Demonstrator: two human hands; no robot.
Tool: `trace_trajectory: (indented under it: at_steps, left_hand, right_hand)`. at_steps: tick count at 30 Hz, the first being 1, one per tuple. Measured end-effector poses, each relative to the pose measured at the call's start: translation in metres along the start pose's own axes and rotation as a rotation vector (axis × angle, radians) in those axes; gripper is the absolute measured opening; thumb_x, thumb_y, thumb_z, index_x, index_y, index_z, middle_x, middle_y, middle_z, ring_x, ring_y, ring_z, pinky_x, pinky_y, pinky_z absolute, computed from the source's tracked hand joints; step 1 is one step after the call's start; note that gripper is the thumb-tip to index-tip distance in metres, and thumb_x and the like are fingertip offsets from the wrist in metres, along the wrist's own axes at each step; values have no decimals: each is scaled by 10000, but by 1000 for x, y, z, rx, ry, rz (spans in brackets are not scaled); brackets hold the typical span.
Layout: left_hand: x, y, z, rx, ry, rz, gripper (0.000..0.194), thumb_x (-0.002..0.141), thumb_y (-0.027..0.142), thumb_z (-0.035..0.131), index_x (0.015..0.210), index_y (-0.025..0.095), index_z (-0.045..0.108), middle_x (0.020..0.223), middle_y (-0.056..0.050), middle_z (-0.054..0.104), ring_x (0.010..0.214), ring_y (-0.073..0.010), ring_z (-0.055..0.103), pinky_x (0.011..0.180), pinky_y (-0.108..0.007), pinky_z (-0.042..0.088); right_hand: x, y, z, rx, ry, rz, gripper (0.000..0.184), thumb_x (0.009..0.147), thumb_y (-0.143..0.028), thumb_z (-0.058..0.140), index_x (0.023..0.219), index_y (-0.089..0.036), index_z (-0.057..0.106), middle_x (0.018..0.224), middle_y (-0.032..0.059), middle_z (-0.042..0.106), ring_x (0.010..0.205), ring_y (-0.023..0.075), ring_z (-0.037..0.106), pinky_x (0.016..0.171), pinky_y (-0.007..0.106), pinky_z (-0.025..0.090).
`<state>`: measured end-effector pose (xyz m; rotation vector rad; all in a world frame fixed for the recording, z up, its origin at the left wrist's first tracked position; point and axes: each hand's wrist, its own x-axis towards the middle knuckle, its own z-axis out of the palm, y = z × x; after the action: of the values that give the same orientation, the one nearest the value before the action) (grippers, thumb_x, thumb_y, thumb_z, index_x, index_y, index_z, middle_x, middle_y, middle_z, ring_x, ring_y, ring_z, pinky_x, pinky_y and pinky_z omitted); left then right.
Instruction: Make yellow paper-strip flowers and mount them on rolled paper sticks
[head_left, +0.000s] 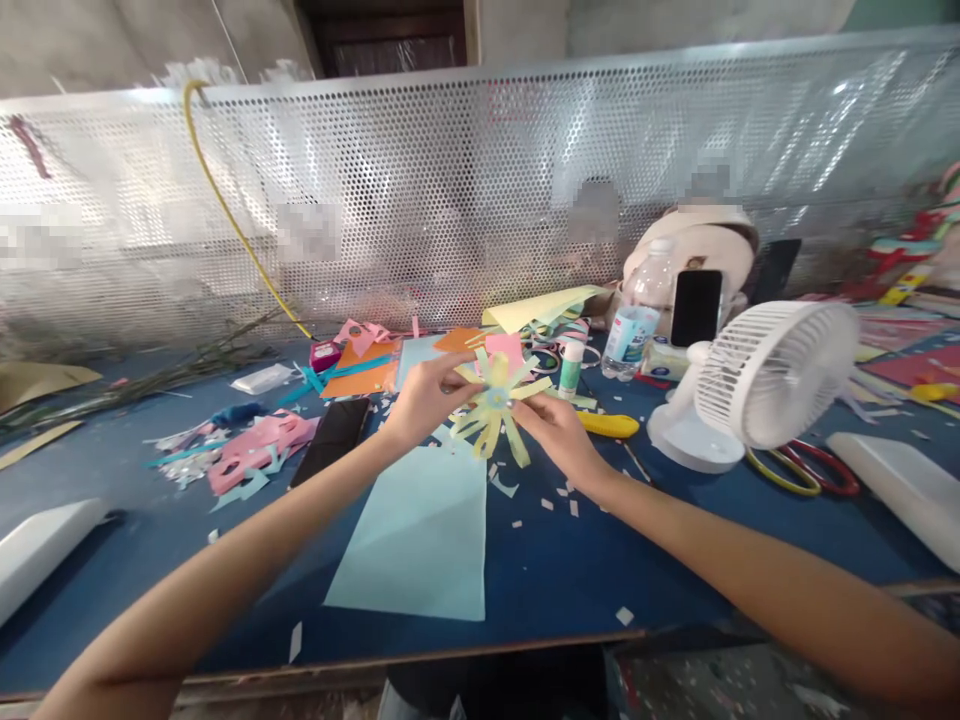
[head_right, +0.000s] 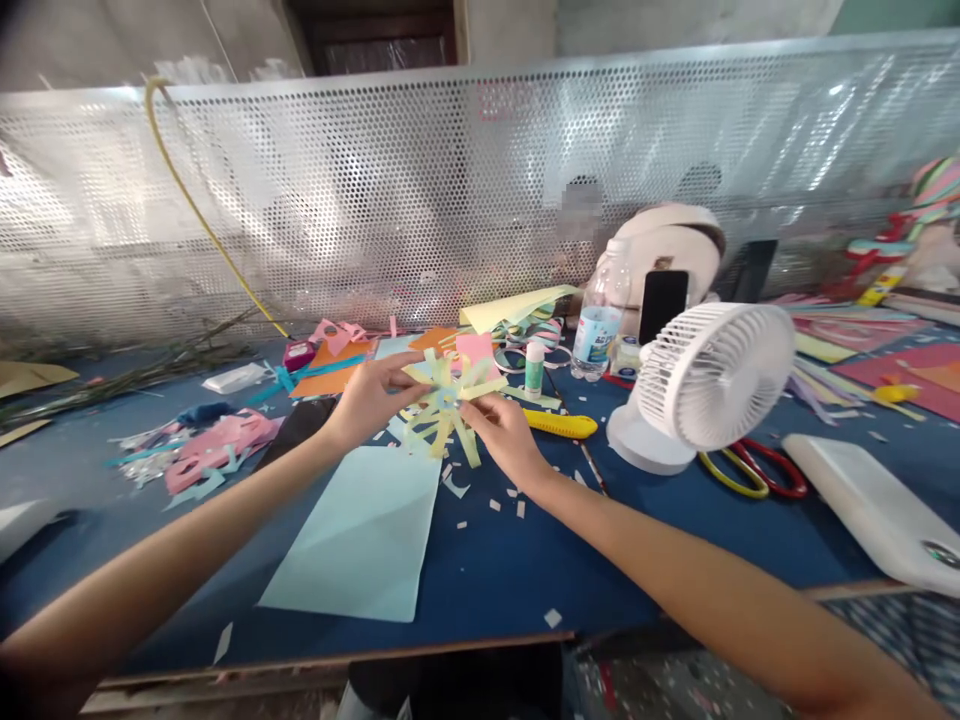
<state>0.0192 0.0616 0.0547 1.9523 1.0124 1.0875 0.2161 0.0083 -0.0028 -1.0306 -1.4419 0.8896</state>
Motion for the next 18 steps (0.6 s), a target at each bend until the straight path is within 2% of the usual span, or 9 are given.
trace_trajectory:
  at_steps: [3, 5, 9, 13, 15, 18]
  left_hand:
    - [13, 10, -9, -20, 5, 56, 415, 760, 264, 766, 1155, 166, 681, 691, -41, 741, 645, -187, 703, 580, -242, 510]
    - [21, 16, -16, -51, 16, 65, 389, 740, 243, 786, 1102, 170, 665, 634, -17, 708, 586, -163, 674, 533, -224, 473]
    - [34, 17, -29, -155, 38, -39, 386, 720, 185, 784, 1065, 168, 611, 615, -7, 687, 537, -153, 661, 523, -219, 475]
    - [40, 8, -38, -219, -125, -154, 344, 762, 165, 719, 1092, 164, 619, 692, -41, 718, 612, -185, 709, 605, -269, 545]
    - [40, 3, -42, -164, -208, -145, 375, 768, 146, 692, 1138, 160, 631, 721, -54, 730, 662, -200, 722, 625, -278, 551]
    - [39, -2, -43, -105, -243, -80, 412, 760, 112, 663, 1168, 169, 654, 771, -54, 740, 751, -206, 734, 651, -260, 543]
  right_hand:
    - [1, -3, -2, 3, -12, -17, 405, 893, -564, 566, 791, -194, 694, 795, 53, 680, 783, 213, 631, 683, 296, 501]
    - [3, -3, -4, -6, -14, -52, 393, 905, -550, 556, 825, -199, 712, 811, 57, 688, 793, 216, 639, 699, 303, 511]
    - [7, -4, -7, -3, -4, -119, 299, 879, -495, 619, 887, -214, 722, 872, 53, 709, 822, 213, 657, 752, 311, 526]
    - [9, -2, -8, -4, -5, -98, 296, 888, -496, 613, 928, -231, 739, 916, 49, 724, 894, 227, 669, 787, 320, 528]
    - [10, 1, -7, -19, -23, -99, 295, 905, -489, 594, 948, -235, 739, 937, 48, 726, 925, 232, 667, 802, 319, 517]
    - [11, 7, -6, -40, -13, -88, 269, 894, -473, 616, 932, -231, 724, 920, 46, 716, 883, 226, 660, 765, 307, 504]
